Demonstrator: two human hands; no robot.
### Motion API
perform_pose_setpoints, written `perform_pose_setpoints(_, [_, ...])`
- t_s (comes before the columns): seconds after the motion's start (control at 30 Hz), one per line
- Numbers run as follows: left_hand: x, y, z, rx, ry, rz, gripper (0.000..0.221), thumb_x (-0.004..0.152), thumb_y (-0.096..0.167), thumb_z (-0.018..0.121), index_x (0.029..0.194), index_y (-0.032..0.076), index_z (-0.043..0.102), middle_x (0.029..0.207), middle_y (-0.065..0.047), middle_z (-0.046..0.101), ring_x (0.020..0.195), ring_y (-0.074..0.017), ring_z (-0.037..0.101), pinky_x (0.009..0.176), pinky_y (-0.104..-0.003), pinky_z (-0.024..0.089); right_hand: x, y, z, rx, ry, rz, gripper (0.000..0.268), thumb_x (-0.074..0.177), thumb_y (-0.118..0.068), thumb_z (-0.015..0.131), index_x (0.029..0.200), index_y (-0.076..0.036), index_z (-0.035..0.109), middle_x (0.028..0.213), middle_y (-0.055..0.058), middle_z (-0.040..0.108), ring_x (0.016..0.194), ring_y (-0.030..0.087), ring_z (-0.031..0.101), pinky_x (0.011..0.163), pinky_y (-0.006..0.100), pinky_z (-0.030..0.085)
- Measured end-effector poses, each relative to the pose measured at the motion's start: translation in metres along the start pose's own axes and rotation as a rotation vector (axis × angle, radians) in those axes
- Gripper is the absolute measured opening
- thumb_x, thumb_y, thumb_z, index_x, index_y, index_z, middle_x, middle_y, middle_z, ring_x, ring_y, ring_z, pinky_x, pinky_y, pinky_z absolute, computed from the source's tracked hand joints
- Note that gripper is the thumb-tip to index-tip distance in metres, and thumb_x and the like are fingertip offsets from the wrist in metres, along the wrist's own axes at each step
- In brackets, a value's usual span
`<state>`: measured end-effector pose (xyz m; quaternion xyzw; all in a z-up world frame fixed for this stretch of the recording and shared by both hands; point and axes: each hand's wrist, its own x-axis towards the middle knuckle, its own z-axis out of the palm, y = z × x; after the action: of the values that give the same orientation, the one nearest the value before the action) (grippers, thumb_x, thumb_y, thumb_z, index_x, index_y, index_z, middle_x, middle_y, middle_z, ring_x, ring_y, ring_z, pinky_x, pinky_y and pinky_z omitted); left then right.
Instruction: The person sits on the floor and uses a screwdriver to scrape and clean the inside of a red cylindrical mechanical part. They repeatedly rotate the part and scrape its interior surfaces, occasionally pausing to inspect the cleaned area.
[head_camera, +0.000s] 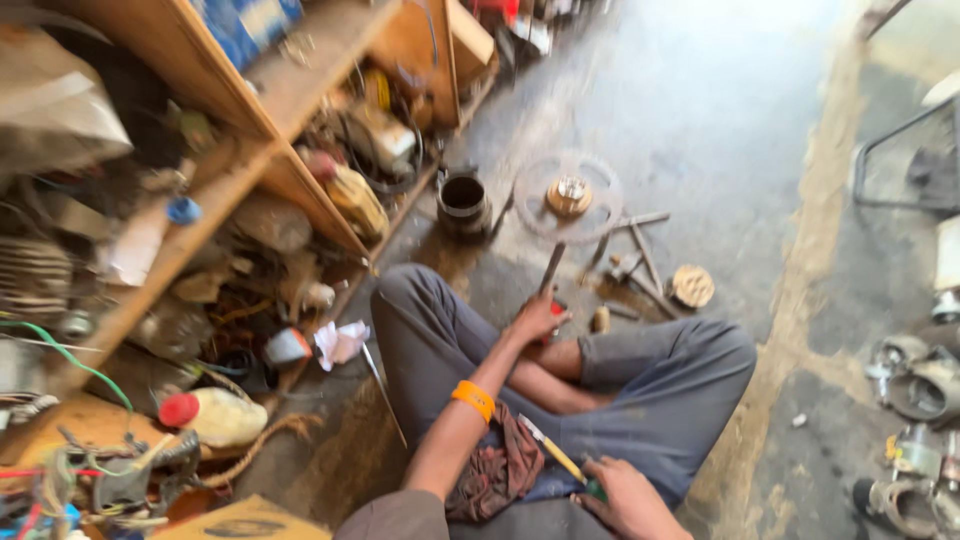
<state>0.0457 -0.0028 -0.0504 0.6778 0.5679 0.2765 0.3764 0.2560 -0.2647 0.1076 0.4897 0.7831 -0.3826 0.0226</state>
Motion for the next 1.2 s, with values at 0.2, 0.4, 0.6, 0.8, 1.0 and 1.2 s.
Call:
perform_pose_setpoints(0.2, [-0.011, 0.038, -0.028, -0.125, 0.142, -0.023, 0.075, 0.082, 0.041, 0.081, 0.142, 0.007, 0.052, 0.123, -0.027, 0.067, 0.115, -0.0427, 0.065, 0.098, -0.046, 0.052, 0.012, 0.034, 0.009, 0.039, 0.031, -0.028, 0.037, 0.084, -0.035, 0.079, 0.112, -0.011, 0.071, 0.099, 0.015, 0.067, 0.101, 0.036, 0.065, 0.088, 0.046, 0.051])
perform_pose_setpoints(0.4, [-0.019, 0.059, -0.035, -0.489, 0.158, -0.191, 0.057, 0.083, 0.030, 0.084, 0.127, 0.005, 0.059, 0.093, -0.017, 0.072, 0.072, -0.0235, 0.072, 0.066, -0.037, 0.059, 0.006, 0.035, 0.000, 0.204, 0.027, 0.109, 0.037, 0.086, -0.032, 0.077, 0.115, -0.011, 0.072, 0.101, 0.014, 0.070, 0.100, 0.032, 0.068, 0.088, 0.041, 0.053])
perform_pose_setpoints(0.6, [-0.008, 0.060, -0.032, -0.776, 0.088, -0.242, 0.052, 0.086, 0.019, 0.081, 0.128, 0.005, 0.054, 0.087, -0.014, 0.066, 0.060, -0.0246, 0.068, 0.051, -0.040, 0.059, -0.005, 0.032, -0.028, 0.442, 0.055, 0.091, 0.025, 0.099, -0.027, 0.065, 0.107, -0.003, 0.069, 0.081, 0.010, 0.067, 0.079, 0.020, 0.063, 0.074, 0.036, 0.053])
perform_pose_setpoints(0.8, [-0.010, 0.055, -0.028, -0.968, -0.081, -0.306, 0.048, 0.088, 0.020, 0.076, 0.127, 0.006, 0.053, 0.091, -0.017, 0.068, 0.063, -0.0256, 0.070, 0.050, -0.050, 0.063, -0.008, 0.025, -0.058, 0.825, 0.142, 0.229, 0.021, 0.101, -0.027, 0.061, 0.102, -0.006, 0.064, 0.077, -0.001, 0.063, 0.064, 0.006, 0.062, 0.055, 0.026, 0.054])
perform_pose_setpoints(1.0, [-0.034, 0.046, -0.010, -1.097, -0.137, -0.443, 0.041, 0.091, 0.027, 0.073, 0.124, 0.008, 0.058, 0.096, -0.015, 0.071, 0.069, -0.0229, 0.072, 0.053, -0.045, 0.063, -0.007, 0.021, -0.073, 1.039, 0.300, 0.236, 0.016, 0.098, -0.023, 0.062, 0.102, -0.008, 0.064, 0.079, -0.002, 0.061, 0.064, 0.008, 0.060, 0.055, 0.026, 0.051])
perform_pose_setpoints(1.2, [-0.065, 0.042, 0.008, -1.244, -0.256, -0.409, 0.038, 0.093, 0.026, 0.071, 0.123, 0.006, 0.058, 0.098, -0.015, 0.070, 0.069, -0.0215, 0.071, 0.054, -0.042, 0.063, -0.007, 0.011, -0.063, 1.086, 0.455, 0.303, 0.020, 0.100, -0.025, 0.062, 0.097, -0.006, 0.063, 0.076, 0.000, 0.061, 0.060, 0.008, 0.058, 0.050, 0.024, 0.046])
